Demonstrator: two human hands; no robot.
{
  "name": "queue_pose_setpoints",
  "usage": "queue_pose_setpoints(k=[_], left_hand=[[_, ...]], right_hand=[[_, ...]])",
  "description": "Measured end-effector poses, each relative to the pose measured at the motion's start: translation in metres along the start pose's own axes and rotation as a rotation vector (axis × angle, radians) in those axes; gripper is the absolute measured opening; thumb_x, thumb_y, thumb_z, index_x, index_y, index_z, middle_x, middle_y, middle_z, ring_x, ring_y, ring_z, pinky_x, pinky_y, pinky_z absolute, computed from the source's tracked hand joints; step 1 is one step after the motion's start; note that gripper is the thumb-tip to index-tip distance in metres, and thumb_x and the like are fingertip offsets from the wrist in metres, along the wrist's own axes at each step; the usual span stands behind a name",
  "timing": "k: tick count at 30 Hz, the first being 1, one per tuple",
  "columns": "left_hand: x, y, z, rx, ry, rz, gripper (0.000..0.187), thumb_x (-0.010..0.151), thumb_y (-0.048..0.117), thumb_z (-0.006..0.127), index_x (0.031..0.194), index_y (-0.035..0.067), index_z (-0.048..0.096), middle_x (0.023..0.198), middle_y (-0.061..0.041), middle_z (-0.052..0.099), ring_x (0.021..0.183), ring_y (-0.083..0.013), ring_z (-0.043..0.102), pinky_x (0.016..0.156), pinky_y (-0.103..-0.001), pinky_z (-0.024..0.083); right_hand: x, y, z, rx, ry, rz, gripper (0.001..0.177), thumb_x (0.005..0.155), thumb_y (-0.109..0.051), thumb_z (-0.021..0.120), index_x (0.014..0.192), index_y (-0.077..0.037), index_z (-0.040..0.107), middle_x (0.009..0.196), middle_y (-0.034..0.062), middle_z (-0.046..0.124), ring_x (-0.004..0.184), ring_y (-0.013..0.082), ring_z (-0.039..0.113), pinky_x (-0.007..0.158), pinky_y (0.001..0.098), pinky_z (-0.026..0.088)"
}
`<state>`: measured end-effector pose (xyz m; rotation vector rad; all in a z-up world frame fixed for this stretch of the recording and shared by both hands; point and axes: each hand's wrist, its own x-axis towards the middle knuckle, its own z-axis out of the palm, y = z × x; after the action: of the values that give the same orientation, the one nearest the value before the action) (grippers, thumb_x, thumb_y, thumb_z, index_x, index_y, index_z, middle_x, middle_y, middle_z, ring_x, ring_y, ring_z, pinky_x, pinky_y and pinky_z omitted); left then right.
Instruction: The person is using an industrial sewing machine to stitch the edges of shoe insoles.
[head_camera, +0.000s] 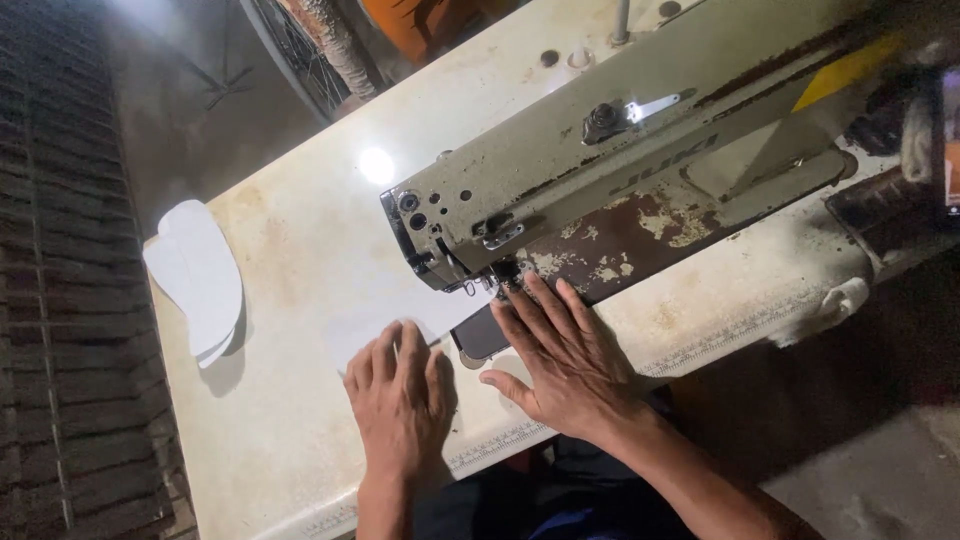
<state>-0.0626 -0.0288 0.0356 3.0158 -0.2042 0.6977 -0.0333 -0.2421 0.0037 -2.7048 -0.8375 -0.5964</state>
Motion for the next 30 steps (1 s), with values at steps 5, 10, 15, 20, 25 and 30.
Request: queue_pose_setpoints(k=[5,10,15,20,25,30], left_hand=[[-0.033,0.001,0.001,-0.08,-0.106,-0.092,0.045,0.1,0.044,0.054,0.136,0.017,0.061,0.149,-0.019,0.05,0.147,-0.0416,0.04,0.121,-0.06,0.027],[-0.054,0.016,-0.012,-0.062,-0.174,-0.085,0.051,0.1,0.052,0.054,0.138,0.02,0.062,0.15,-0.018,0.054,0.141,-0.0385,0.047,0.114,-0.056,0.037],[-0.068,0.041,-0.021,-0.109,-0.028,-0.004,0.06,0.093,0.05,0.07,0.135,0.009,0.06,0.139,-0.014,0.063,0.13,-0.0314,0.056,0.114,-0.05,0.041],[-0.081,0.063,-0.017,-0.223,-0.033,0.028,0.056,0.097,0.043,0.067,0.138,0.007,0.058,0.146,-0.018,0.057,0.141,-0.0383,0.05,0.118,-0.054,0.038],[-0.084,0.076,-0.02,-0.271,-0.015,0.058,0.048,0.102,0.038,0.06,0.134,0.002,0.062,0.145,-0.017,0.06,0.139,-0.0399,0.052,0.114,-0.053,0.042],[-0.081,0.075,-0.024,-0.397,-0.094,0.052,0.043,0.103,0.029,0.061,0.136,0.001,0.061,0.146,-0.015,0.06,0.141,-0.0362,0.052,0.114,-0.052,0.044]], right_hand=[[0.0,0.0,-0.001,0.005,-0.035,-0.006,0.096,0.103,-0.072,0.051,0.166,-0.007,0.021,0.173,0.0118,0.022,0.161,0.0317,0.019,0.134,0.047,0.018],[0.0,0.0,-0.003,0.02,0.001,-0.014,0.093,0.099,-0.071,0.06,0.161,-0.006,0.036,0.168,0.0145,0.035,0.158,0.0333,0.03,0.13,0.0486,0.026],[-0.007,0.004,0.007,0.083,0.018,-0.027,0.097,0.105,-0.064,0.062,0.169,-0.011,0.013,0.176,0.0091,0.014,0.164,0.0317,0.021,0.135,0.0486,0.023],[-0.007,0.005,0.008,0.123,0.03,-0.011,0.089,0.102,-0.056,0.069,0.165,-0.01,0.026,0.173,0.0081,0.027,0.161,0.0309,0.03,0.132,0.048,0.028],[-0.005,0.006,0.004,0.134,0.002,-0.01,0.079,0.103,-0.045,0.069,0.163,-0.009,0.032,0.171,0.0073,0.03,0.159,0.0298,0.033,0.131,0.0471,0.029],[-0.003,0.005,0.004,0.167,-0.002,0.016,0.065,0.103,-0.038,0.067,0.156,-0.006,0.045,0.166,0.0082,0.041,0.153,0.0305,0.04,0.129,0.0494,0.032]])
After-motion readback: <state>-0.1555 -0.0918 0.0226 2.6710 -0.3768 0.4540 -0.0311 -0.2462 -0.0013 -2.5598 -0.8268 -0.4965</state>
